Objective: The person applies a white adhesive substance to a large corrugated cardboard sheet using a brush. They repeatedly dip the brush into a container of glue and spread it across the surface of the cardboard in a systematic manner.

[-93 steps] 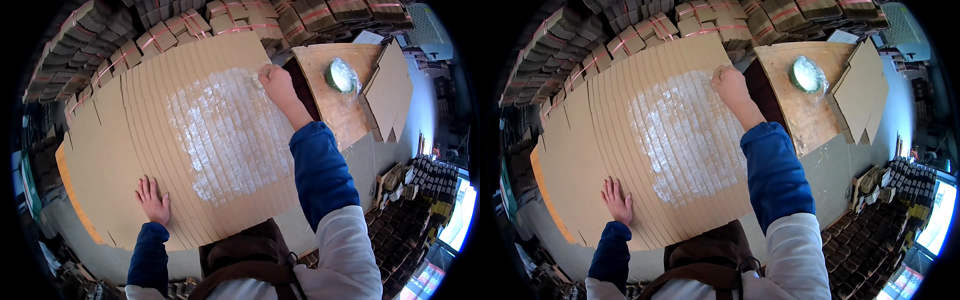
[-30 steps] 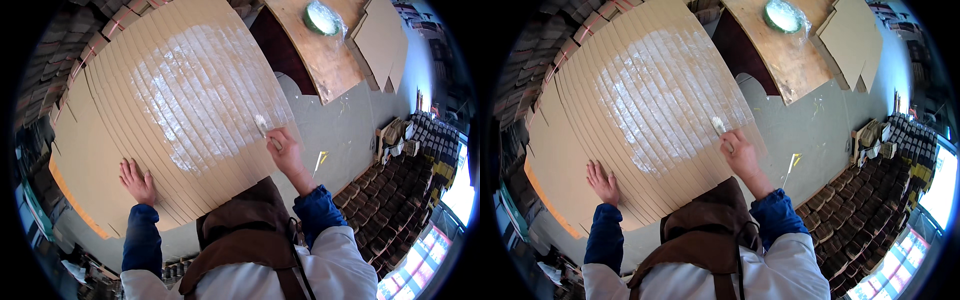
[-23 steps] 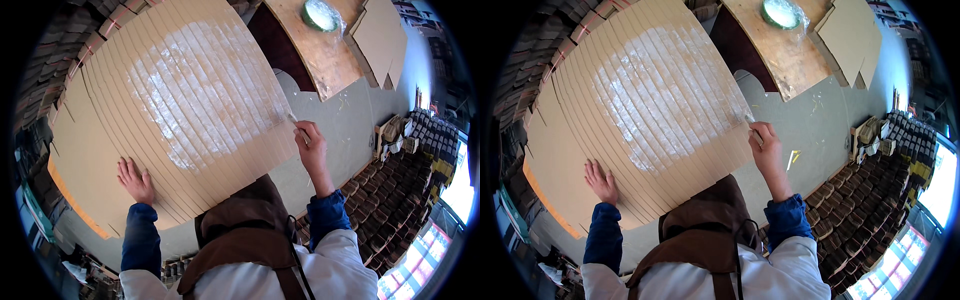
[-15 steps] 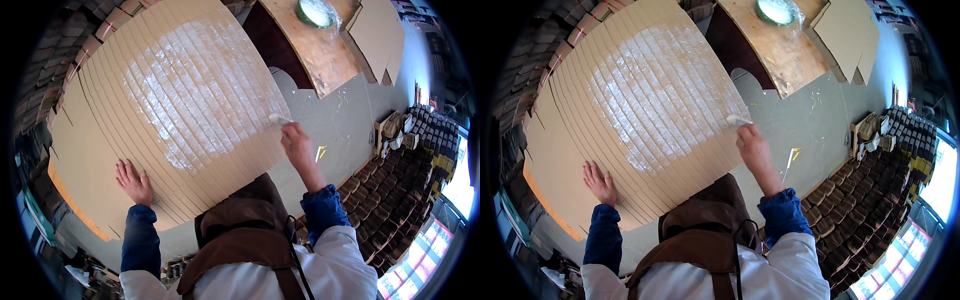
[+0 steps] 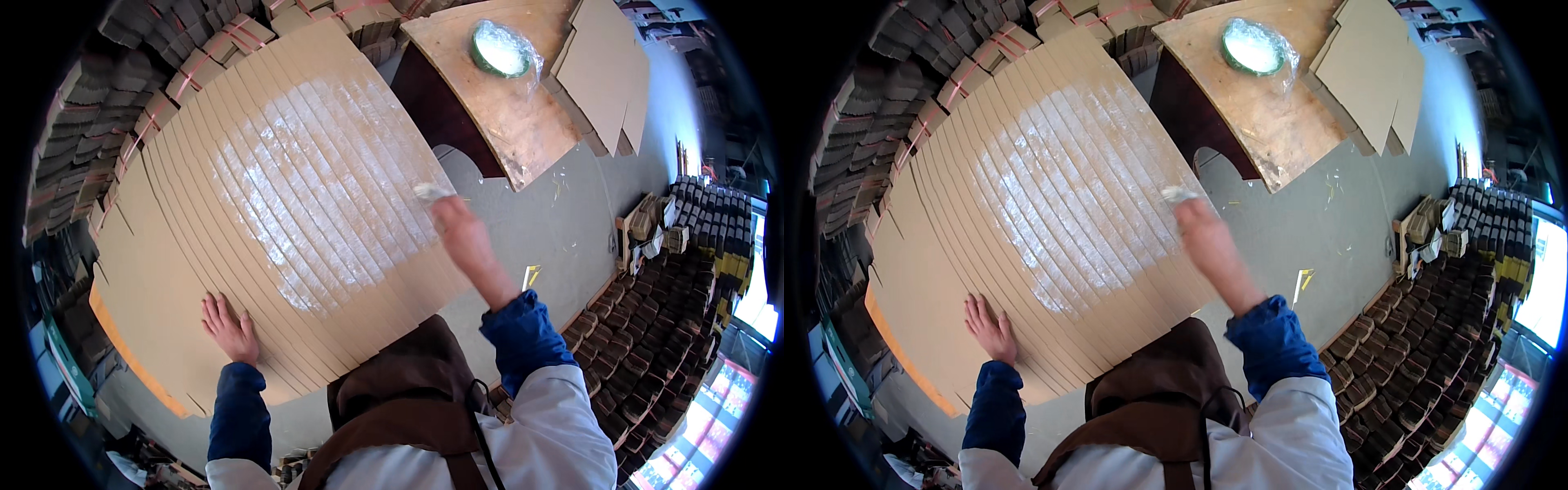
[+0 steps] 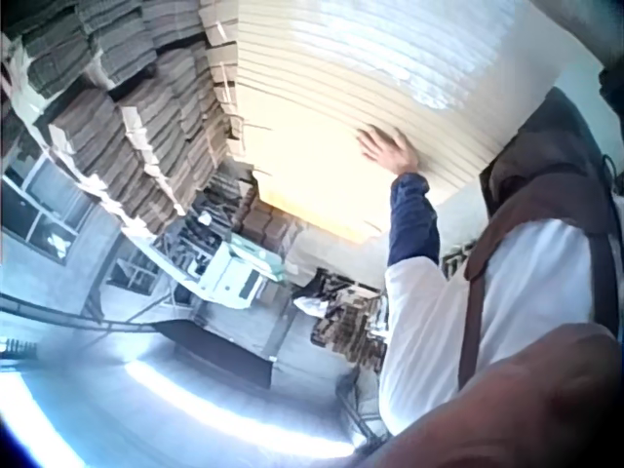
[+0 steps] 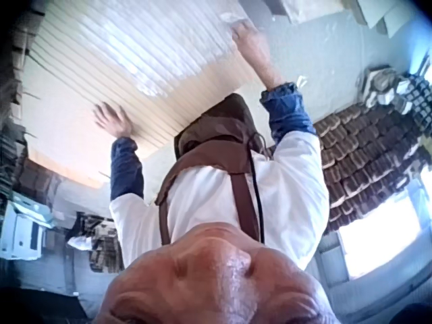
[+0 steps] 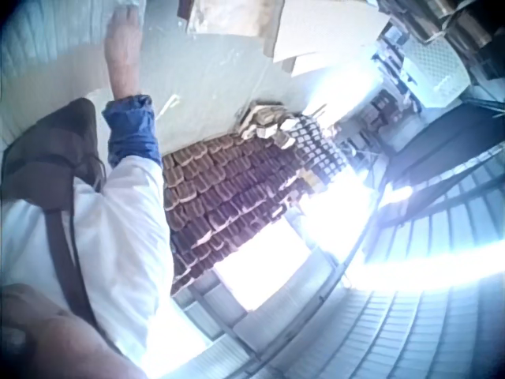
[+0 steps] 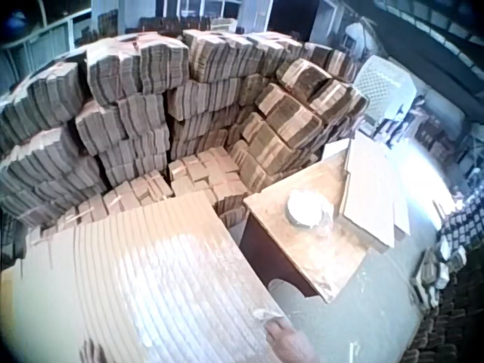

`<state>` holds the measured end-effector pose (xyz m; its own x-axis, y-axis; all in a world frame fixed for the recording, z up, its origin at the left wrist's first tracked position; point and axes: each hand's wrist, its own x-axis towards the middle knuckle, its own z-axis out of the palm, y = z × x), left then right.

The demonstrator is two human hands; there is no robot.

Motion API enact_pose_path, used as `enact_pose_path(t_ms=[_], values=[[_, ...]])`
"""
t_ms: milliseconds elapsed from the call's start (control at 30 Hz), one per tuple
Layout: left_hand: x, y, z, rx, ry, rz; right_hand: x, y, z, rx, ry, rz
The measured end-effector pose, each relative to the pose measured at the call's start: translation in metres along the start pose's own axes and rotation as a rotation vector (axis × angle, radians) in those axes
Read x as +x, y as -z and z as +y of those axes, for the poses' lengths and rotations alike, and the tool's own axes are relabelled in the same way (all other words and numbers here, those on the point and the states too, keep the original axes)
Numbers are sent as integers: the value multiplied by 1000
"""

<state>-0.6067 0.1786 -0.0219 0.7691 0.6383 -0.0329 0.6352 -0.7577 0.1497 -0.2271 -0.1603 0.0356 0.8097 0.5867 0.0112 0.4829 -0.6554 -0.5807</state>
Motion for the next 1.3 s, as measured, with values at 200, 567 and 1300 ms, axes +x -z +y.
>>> enact_pose_path(t_ms=[200,567,1300], values=[[1,3,2,9,19,-34,30,1,-25,126,217,24],[-1,4,2,-25,43,-68,148,163,37,263,-77,360],[-4,7,-1,-44,27,-70,310,-30,1,82,95,143]])
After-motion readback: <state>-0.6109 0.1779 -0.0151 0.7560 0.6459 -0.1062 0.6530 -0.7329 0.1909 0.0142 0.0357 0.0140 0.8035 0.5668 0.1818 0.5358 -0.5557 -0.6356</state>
